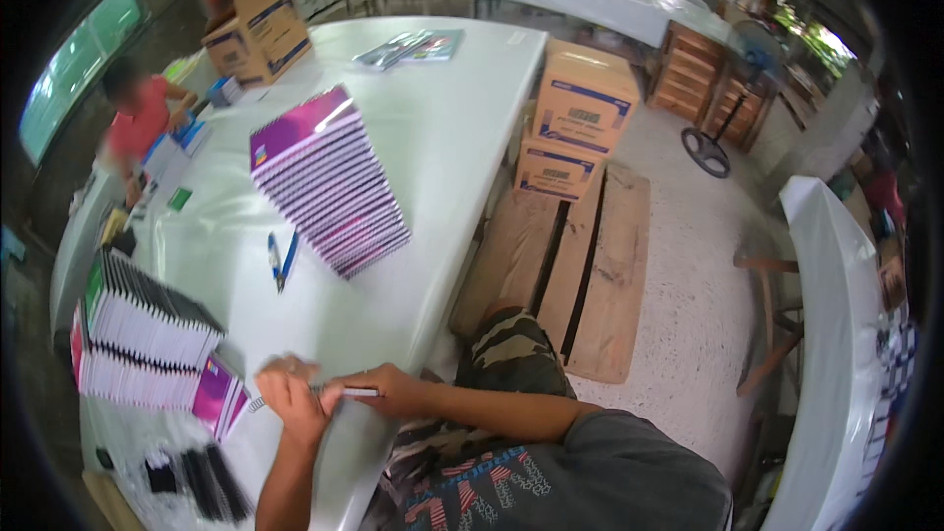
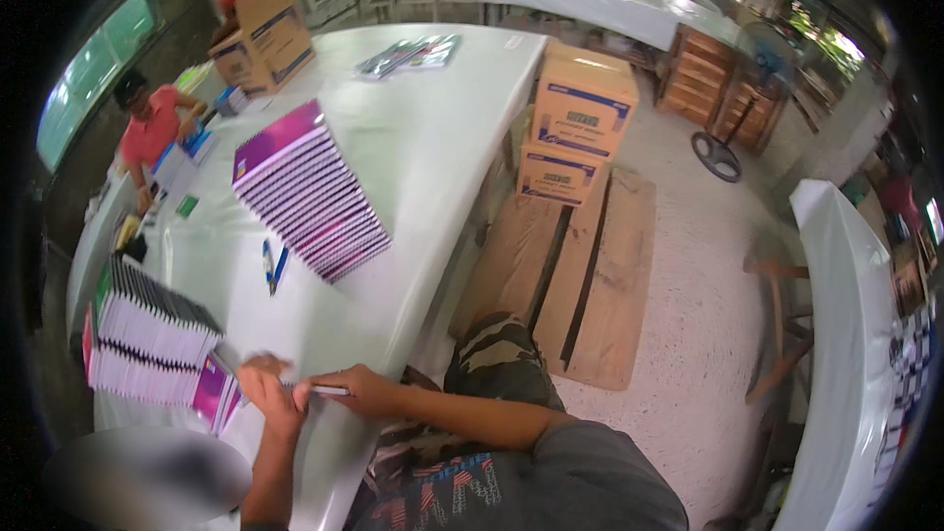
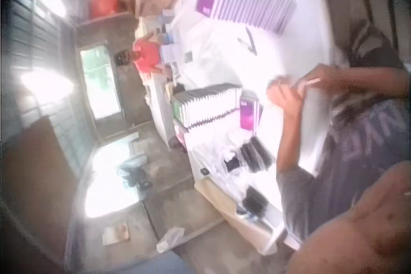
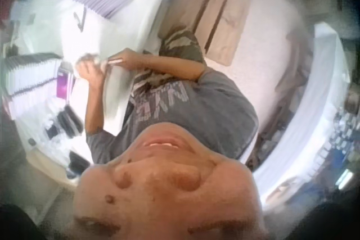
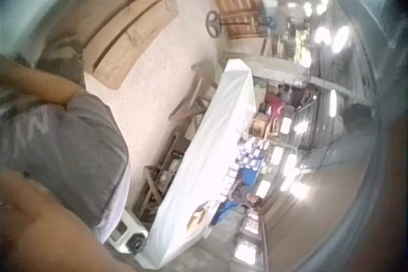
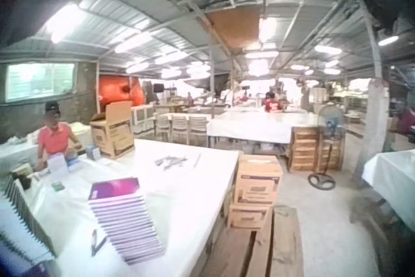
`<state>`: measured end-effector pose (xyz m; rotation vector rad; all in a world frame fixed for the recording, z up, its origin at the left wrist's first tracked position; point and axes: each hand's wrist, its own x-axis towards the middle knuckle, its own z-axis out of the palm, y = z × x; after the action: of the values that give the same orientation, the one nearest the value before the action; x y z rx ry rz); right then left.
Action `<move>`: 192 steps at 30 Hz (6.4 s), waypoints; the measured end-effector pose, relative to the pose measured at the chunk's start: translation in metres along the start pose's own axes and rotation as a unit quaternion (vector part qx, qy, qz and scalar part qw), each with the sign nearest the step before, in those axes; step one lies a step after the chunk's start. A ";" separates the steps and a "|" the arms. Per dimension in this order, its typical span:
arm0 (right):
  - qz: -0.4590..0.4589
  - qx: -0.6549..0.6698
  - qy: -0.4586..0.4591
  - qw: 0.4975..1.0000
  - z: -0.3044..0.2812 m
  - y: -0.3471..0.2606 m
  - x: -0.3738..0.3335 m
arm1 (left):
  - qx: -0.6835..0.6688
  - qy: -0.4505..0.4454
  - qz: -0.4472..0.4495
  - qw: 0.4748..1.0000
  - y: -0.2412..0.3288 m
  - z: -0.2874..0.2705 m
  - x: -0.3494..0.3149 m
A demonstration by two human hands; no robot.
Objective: The person takes spiral notebooks from a pile, aligns them, and stacks them into a new pile, occasionally using a small pair of pliers to adjust the spiral binding.
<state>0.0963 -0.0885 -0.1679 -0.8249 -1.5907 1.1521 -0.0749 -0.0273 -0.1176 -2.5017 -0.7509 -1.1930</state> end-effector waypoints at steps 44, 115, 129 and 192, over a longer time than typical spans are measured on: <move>0.119 -0.123 0.006 0.985 -0.013 -0.031 0.051 | -0.530 -0.031 -0.532 0.659 0.010 0.003 -0.037; 0.114 -0.188 -0.066 0.973 -0.037 0.028 0.082 | -0.778 -0.184 -0.583 0.144 0.022 -0.018 -0.037; 0.116 -0.230 -0.102 0.961 -0.036 0.020 0.083 | -0.738 -0.239 -0.600 0.196 0.011 -0.016 -0.042; 0.106 -0.218 -0.103 0.965 -0.034 0.026 0.080 | -0.426 -0.447 -0.559 0.553 0.009 -0.031 -0.021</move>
<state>0.1044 0.0016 -0.1645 -1.2175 -2.0078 1.0751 -0.1007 -0.0554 -0.1145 -3.3793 -3.0107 -0.1606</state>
